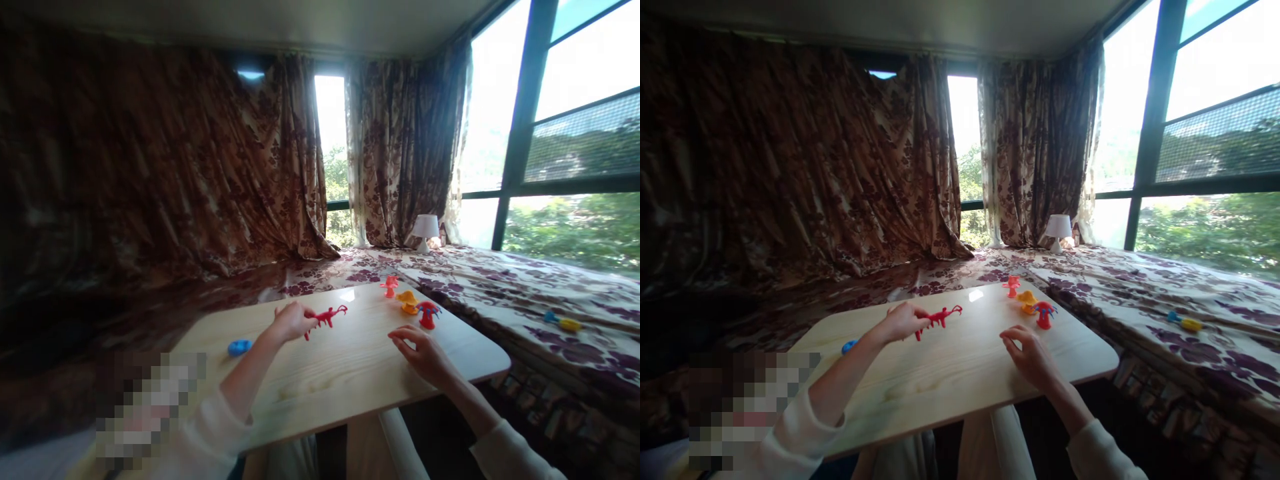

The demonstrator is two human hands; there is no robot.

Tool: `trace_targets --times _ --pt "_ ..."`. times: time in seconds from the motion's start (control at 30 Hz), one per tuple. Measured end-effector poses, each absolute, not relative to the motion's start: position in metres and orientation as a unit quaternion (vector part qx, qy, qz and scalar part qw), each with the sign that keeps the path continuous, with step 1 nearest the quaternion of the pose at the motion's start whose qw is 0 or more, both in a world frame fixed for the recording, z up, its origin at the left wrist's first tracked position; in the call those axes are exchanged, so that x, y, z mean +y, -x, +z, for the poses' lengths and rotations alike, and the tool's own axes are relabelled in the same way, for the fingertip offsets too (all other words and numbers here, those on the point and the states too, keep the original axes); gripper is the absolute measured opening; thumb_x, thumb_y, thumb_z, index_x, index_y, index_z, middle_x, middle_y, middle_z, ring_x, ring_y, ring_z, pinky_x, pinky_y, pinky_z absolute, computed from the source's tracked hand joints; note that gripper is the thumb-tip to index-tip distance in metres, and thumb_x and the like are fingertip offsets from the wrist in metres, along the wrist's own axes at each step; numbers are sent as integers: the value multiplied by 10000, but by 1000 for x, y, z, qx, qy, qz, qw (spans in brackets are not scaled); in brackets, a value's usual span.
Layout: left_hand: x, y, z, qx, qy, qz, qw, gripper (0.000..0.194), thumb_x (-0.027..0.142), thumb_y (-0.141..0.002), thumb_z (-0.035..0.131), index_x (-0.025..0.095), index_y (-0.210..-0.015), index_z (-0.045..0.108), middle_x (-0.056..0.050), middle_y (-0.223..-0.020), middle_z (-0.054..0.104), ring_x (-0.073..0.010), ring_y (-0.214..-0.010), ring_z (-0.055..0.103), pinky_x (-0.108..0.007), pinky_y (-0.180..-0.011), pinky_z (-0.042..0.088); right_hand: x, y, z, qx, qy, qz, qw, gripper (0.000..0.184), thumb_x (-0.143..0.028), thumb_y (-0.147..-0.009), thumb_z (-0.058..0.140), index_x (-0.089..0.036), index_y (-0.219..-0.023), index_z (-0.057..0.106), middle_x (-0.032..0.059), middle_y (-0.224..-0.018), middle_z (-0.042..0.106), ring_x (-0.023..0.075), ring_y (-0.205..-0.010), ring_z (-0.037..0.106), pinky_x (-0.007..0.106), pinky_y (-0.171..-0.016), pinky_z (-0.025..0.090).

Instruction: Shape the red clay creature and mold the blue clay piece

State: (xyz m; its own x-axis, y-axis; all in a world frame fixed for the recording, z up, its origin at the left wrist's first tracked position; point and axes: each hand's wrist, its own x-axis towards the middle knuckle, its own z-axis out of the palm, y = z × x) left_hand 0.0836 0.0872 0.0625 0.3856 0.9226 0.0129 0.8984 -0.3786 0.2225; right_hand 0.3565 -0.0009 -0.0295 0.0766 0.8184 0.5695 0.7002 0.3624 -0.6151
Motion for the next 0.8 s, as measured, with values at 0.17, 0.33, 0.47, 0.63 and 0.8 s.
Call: trace_targets --times 0.17,0.33,0.47,0.63,0.8 --pt "134 -143 84 550 -824 54 126 331 326 -882 572 167 -1172 561 -75 -1201 592 -229 -999 610 -423 -820 533 13 -363 -36 -652 572 77 492 262 -308 -826 497 -184 -814 728 89 -873 705 241 -836 652 361 -780 497" --pt "168 -195 80 551 -825 48 120 332 321 -886 567 171 -1182 551 -82 -1202 589 -220 -1000 610 -429 -828 531 20 -365 -47 -645 563 94 507 269 -287 -855 478 -187 -840 727 84 -878 689 221 -834 653 318 -757 513" --pt "189 -224 68 532 -840 32 104 321 320 -889 563 178 -1176 557 -81 -1205 589 -218 -1000 609 -424 -830 530 20 -369 -54 -641 552 112 522 251 -275 -869 491 -199 -880 731 79 -907 682 216 -860 647 304 -778 513" --pt "208 -240 52 495 -865 11 81 316 322 -888 563 178 -1170 563 -79 -1209 589 -220 -1001 608 -421 -829 531 20 -374 -58 -630 567 134 513 271 -316 -877 487 -220 -902 739 88 -929 687 224 -878 653 293 -777 526" --pt "215 -247 38 474 -878 14 62 304 324 -894 554 186 -1164 567 -78 -1209 589 -218 -1004 606 -421 -839 527 19 -376 -63 -639 588 136 477 296 -338 -893 461 -229 -949 731 96 -961 685 226 -917 655 294 -804 534"
